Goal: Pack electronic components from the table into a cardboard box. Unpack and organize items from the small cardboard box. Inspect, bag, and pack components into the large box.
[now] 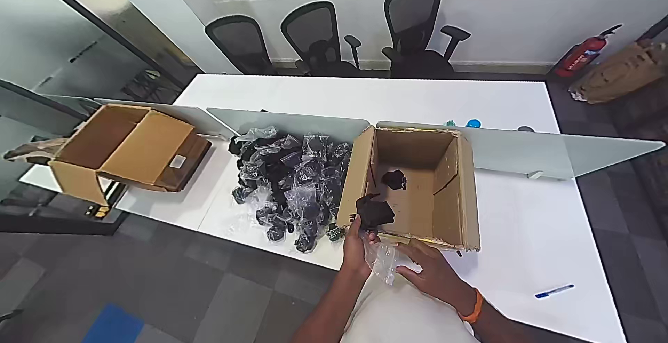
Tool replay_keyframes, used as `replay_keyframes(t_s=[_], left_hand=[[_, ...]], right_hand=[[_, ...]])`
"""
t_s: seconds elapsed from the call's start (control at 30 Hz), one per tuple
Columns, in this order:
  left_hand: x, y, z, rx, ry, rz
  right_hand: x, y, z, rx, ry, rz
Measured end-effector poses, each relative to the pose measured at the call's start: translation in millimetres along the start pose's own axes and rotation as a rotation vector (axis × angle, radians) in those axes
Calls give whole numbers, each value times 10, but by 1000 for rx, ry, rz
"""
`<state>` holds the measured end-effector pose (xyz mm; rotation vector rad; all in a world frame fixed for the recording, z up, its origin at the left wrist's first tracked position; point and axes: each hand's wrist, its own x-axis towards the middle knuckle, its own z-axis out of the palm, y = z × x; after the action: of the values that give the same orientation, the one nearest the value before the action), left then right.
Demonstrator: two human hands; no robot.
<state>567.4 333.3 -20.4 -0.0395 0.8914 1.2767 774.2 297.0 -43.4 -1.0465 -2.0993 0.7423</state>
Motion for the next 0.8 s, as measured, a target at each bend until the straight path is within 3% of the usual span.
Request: replay_keyframes(t_s=[0.1, 0.23, 0.33, 0.43, 0.57, 0.67, 0.8], left_hand=[[-60, -74, 61, 42, 21, -48], [-60, -91, 49, 156, 69, 69], [-46, -26, -26, 332, 46, 238], [-62, 85, -77, 579, 36, 359], [-133, 208, -136, 868, -181, 326], [-154, 191, -194, 961, -411, 213], [-162, 119, -208, 1077, -625, 269]], right_hand=[[46, -21, 106, 22, 91, -65], [130, -41, 13, 392, 118, -38], [162, -29, -121, 649, 157, 74], [179, 22, -318, 752, 41, 272], [237, 118, -424, 681, -186, 509], [248, 177, -391, 613, -268, 503], [293, 155, -369, 404, -363, 538]])
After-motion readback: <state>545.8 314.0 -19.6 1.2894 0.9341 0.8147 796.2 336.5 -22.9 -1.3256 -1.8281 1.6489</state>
